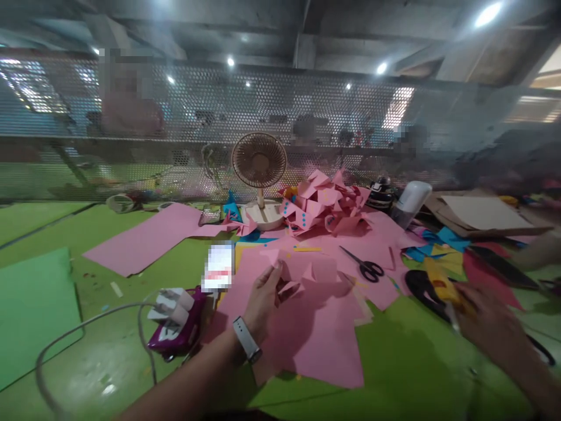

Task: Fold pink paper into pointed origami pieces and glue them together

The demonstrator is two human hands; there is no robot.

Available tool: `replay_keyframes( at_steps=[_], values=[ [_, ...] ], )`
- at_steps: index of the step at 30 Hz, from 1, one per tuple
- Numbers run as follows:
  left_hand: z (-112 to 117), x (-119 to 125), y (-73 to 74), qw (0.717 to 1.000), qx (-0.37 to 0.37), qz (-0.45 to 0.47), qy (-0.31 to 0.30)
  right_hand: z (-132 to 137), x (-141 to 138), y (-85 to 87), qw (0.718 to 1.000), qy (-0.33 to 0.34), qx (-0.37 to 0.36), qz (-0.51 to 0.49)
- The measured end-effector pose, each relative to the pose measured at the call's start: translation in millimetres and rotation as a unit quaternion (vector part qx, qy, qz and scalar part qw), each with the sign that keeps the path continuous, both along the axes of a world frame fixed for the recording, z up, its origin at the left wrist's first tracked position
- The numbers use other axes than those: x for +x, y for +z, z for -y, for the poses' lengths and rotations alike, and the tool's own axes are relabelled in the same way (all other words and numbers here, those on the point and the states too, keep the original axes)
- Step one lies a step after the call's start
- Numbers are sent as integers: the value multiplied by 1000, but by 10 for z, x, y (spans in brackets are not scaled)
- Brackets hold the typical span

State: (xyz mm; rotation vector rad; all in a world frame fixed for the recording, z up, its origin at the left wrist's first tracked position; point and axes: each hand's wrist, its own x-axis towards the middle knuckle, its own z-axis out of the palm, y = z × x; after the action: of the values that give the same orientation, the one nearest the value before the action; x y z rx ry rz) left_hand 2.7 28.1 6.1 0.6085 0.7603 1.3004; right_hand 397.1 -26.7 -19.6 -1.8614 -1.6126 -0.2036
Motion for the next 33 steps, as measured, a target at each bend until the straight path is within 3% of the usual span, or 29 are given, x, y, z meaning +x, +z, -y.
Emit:
replay_keyframes(
  at_steps=[3, 6, 8, 11, 16, 21, 25, 28, 33],
  values=[
    [-4, -3, -13, 1000, -2, -4, 2, -110, -372, 170, 981, 43, -8, -187],
    [-11, -5, -16, 1000, 13, 2, 12, -192, -930, 334, 896, 159, -93, -403],
    [-13, -11, -10, 1000, 15, 2, 15, -222, -1311, 414, 861, 221, -133, -438],
    [-13, -24, 0, 1000, 19, 5, 16, -242, -1758, 462, 836, 292, -181, -427],
    [-41, -25, -4, 999, 19, 14, 28, -254, -2035, 383, 854, 292, -193, -385],
    [-72, 0, -32, 999, 32, 8, 11, -275, -2019, 317, 854, 280, -220, -380],
    [-67, 11, -49, 999, 30, 9, 8, -302, -1997, 247, 879, 265, -204, -339],
    [-54, 18, -40, 1000, 22, 10, 4, -322, -1985, 202, 877, 290, -210, -319],
    [-13, 32, 7, 1000, 3, 20, 1, -317, -2035, 280, 887, 316, -157, -298]
  ],
)
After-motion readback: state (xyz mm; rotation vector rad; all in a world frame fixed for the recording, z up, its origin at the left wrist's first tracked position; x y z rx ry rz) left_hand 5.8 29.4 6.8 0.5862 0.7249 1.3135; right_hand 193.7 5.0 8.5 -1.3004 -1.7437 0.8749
